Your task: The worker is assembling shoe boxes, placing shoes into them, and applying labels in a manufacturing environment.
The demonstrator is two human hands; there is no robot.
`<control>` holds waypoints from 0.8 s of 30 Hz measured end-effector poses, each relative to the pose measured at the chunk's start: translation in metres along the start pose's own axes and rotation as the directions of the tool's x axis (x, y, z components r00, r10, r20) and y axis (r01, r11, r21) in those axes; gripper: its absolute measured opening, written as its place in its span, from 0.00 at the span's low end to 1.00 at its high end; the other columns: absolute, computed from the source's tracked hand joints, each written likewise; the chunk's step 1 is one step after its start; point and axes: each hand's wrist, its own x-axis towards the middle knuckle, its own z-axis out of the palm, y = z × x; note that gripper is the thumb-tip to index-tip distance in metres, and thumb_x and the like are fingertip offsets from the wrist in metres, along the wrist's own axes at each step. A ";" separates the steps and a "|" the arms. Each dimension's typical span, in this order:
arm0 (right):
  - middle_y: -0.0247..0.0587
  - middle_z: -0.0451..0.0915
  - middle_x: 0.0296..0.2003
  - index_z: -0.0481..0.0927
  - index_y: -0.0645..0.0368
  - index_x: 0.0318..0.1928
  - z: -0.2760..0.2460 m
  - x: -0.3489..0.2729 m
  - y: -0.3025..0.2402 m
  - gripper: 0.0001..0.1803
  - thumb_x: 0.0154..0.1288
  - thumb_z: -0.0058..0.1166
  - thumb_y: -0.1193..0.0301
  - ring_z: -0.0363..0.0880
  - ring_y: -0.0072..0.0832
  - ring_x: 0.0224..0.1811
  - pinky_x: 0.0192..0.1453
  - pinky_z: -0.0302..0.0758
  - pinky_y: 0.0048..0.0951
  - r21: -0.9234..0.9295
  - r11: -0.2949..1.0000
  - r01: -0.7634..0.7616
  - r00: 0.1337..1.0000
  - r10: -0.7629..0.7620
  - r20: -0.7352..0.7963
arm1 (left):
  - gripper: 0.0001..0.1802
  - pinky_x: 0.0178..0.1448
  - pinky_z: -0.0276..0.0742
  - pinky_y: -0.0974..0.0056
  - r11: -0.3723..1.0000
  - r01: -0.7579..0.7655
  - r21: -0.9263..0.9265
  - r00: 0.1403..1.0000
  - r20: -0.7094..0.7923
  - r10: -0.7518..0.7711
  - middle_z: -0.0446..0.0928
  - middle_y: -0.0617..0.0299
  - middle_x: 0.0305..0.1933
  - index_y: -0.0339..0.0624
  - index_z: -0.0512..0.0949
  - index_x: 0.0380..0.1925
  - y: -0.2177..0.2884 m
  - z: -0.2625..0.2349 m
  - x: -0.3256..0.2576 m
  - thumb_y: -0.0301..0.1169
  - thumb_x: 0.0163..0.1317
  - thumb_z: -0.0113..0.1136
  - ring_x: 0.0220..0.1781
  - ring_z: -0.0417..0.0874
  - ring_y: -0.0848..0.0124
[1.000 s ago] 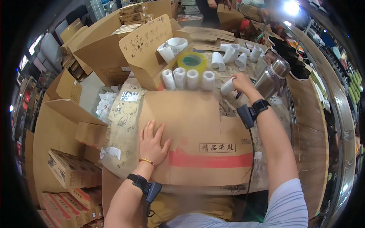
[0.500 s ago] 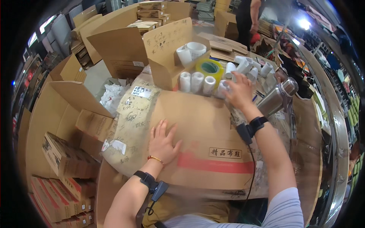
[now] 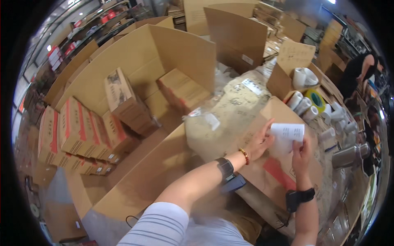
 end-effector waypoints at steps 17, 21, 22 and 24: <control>0.32 0.79 0.32 0.78 0.64 0.42 0.044 -0.035 0.026 0.08 0.63 0.52 0.76 0.73 0.17 0.33 0.37 0.71 0.21 0.157 0.977 -0.143 0.990 0.143 0.009 | 0.19 0.42 0.76 0.66 0.932 0.271 0.240 0.960 -0.137 -0.244 0.80 0.57 0.38 0.41 0.76 0.48 0.017 -0.025 -0.015 0.31 0.56 0.64 0.38 0.80 0.72; 0.33 0.78 0.30 0.78 0.64 0.41 0.045 -0.035 0.026 0.07 0.62 0.52 0.76 0.73 0.17 0.32 0.36 0.71 0.21 0.135 0.980 -0.144 0.989 0.145 0.003 | 0.10 0.39 0.76 0.63 0.881 0.171 0.442 0.985 -0.108 -0.137 0.82 0.58 0.34 0.38 0.82 0.31 0.036 -0.023 -0.005 0.29 0.48 0.67 0.33 0.82 0.62; 0.33 0.78 0.30 0.79 0.64 0.40 0.046 -0.035 0.027 0.07 0.62 0.52 0.75 0.73 0.17 0.32 0.35 0.71 0.22 0.130 0.984 -0.125 0.992 0.128 -0.013 | 0.10 0.39 0.76 0.63 0.880 0.168 0.444 0.985 -0.104 -0.136 0.82 0.58 0.34 0.38 0.82 0.31 0.038 -0.022 -0.004 0.29 0.48 0.67 0.33 0.82 0.62; 0.33 0.78 0.29 0.79 0.64 0.40 0.046 -0.035 0.025 0.07 0.63 0.52 0.75 0.72 0.17 0.31 0.35 0.71 0.22 0.078 0.987 -0.141 0.990 0.143 -0.017 | 0.07 0.37 0.75 0.60 0.832 0.111 0.544 0.988 -0.153 -0.031 0.81 0.60 0.31 0.40 0.81 0.24 0.041 -0.021 -0.007 0.29 0.45 0.69 0.35 0.81 0.62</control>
